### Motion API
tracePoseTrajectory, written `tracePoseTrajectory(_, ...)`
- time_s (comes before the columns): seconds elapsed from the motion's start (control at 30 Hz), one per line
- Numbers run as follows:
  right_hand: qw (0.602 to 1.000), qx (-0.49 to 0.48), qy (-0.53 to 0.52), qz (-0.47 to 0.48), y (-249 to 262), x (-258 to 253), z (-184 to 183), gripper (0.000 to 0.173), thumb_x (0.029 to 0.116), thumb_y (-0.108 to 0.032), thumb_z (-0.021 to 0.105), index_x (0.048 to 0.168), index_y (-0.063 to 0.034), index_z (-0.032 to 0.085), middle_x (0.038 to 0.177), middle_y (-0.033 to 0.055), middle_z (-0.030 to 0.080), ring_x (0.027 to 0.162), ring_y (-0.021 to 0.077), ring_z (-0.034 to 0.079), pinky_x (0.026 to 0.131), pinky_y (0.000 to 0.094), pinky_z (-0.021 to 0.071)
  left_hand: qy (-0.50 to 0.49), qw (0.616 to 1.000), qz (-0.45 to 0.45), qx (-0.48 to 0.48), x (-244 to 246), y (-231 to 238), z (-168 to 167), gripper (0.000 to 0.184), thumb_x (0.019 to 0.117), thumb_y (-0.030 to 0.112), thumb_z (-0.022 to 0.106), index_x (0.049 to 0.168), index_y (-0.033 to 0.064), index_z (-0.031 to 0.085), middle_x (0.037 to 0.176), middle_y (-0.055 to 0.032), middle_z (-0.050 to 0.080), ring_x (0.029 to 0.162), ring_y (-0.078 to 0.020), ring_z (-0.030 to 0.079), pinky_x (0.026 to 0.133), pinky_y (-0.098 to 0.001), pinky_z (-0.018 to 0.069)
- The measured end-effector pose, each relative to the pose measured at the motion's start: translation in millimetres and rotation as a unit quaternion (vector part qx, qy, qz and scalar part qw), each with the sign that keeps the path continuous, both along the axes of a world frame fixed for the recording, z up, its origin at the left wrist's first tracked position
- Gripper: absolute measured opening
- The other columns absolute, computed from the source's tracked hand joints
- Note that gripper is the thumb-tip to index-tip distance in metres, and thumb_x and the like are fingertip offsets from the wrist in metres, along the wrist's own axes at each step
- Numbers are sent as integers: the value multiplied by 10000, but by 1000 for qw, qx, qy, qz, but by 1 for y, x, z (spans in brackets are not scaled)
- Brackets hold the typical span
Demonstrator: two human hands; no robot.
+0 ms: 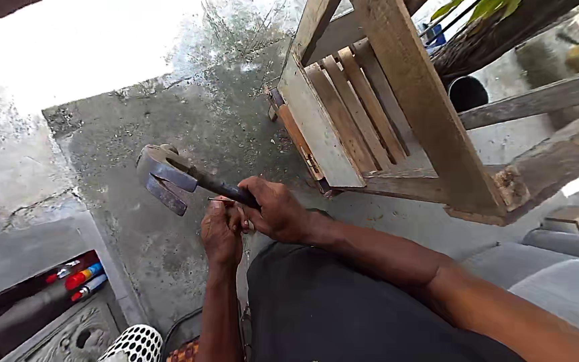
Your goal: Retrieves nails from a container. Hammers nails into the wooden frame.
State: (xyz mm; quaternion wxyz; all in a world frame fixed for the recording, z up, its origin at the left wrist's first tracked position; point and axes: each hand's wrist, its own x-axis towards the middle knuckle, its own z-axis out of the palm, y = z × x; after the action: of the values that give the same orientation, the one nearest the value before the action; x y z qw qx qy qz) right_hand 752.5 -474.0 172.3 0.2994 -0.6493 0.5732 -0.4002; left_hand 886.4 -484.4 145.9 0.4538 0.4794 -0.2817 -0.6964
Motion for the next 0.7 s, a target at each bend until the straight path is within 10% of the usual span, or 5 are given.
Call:
tracePoseTrajectory(0.2,997,-7,16,-82,-61,-12,-9,209,913,-50,676,1088,63,682,945,185,732,752,253,726,669,374,608,2,994,-111,-19,-12,-84,-12,291,1030,22,261,1015,101,541,656,86,587,558,-14,582,548,-173,526)
tracePoseTrajectory(0.43,978,1,19,-208,-127,-47,-22,212,939,-76,652,1097,62,684,911,190,726,710,271,715,637,393,599,-42,965,-252,-52,-59,-189,-10,305,1073,124,313,923,153,577,580,130,480,475,28,428,466,-139,379)
tracePoseTrajectory(0.7,907,67,46,-414,-178,-56,-33,235,951,-123,661,1100,55,700,940,197,741,752,301,739,678,433,616,-88,894,-437,-45,-125,-282,-31,346,1084,98,330,870,110,602,583,100,542,473,17,455,464,-165,400)
